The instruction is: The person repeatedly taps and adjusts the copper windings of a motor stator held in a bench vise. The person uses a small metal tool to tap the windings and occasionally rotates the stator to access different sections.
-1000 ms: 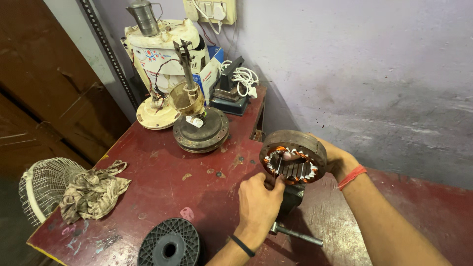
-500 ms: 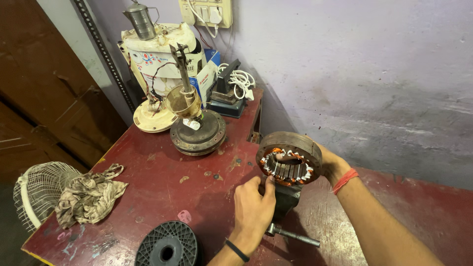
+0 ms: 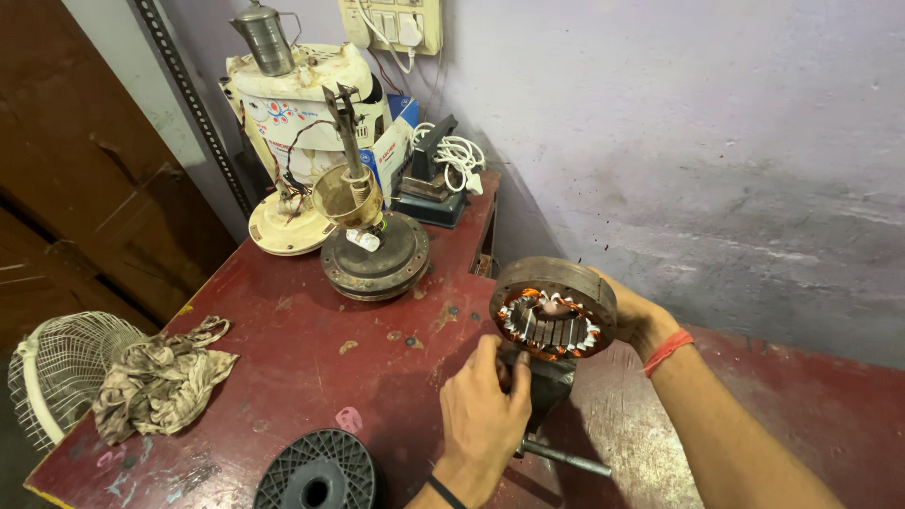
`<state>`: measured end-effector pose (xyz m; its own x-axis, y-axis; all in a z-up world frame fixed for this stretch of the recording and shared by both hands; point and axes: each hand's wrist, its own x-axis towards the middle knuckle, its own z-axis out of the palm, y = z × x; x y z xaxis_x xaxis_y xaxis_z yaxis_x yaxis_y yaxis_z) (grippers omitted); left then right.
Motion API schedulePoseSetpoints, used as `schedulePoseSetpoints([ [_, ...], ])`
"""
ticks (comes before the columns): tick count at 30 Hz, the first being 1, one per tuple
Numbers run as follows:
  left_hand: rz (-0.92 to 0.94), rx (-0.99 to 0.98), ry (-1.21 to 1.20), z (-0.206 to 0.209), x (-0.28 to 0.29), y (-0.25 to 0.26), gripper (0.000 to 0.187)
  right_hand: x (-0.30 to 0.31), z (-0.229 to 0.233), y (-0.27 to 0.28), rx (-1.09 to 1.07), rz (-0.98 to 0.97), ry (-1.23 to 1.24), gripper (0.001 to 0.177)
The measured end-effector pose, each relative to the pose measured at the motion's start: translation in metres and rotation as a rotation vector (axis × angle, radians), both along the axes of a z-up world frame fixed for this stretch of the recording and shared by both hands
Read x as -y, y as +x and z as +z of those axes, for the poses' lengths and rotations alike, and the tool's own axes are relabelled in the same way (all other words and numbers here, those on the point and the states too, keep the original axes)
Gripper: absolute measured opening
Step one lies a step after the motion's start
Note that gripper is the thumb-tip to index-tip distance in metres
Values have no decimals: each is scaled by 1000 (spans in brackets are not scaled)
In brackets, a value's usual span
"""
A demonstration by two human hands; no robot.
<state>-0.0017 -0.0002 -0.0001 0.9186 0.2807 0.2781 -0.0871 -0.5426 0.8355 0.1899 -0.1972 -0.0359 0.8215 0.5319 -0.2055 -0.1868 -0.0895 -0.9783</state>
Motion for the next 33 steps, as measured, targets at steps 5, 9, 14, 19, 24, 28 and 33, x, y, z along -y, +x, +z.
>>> schedulePoseSetpoints([
  [5, -4, 12, 33, -7, 1, 5, 30, -2, 6, -4, 29, 46, 40, 60],
  [9, -6, 72, 21, -12, 3, 9, 32, 2, -1, 0, -12, -50, 23, 65],
  [14, -21, 41, -6, -12, 1, 12, 31, 5, -9, 6, -5, -114, -87, 73],
  [19, -26, -38, -4, -11, 0, 14, 32, 10, -18, 13, -28, -131, -70, 76],
  [24, -17, -43, -27, -12, 0, 15, 33, 19, -35, 24, -16, -110, -13, 68],
  [28, -2, -15, -23, -12, 1, 16, 36, 28, -50, 32, -21, -151, 23, 66],
  [33, -20, -5, -50, -11, 0, 16, 34, 32, -62, 37, 0, -166, 3, 64],
])
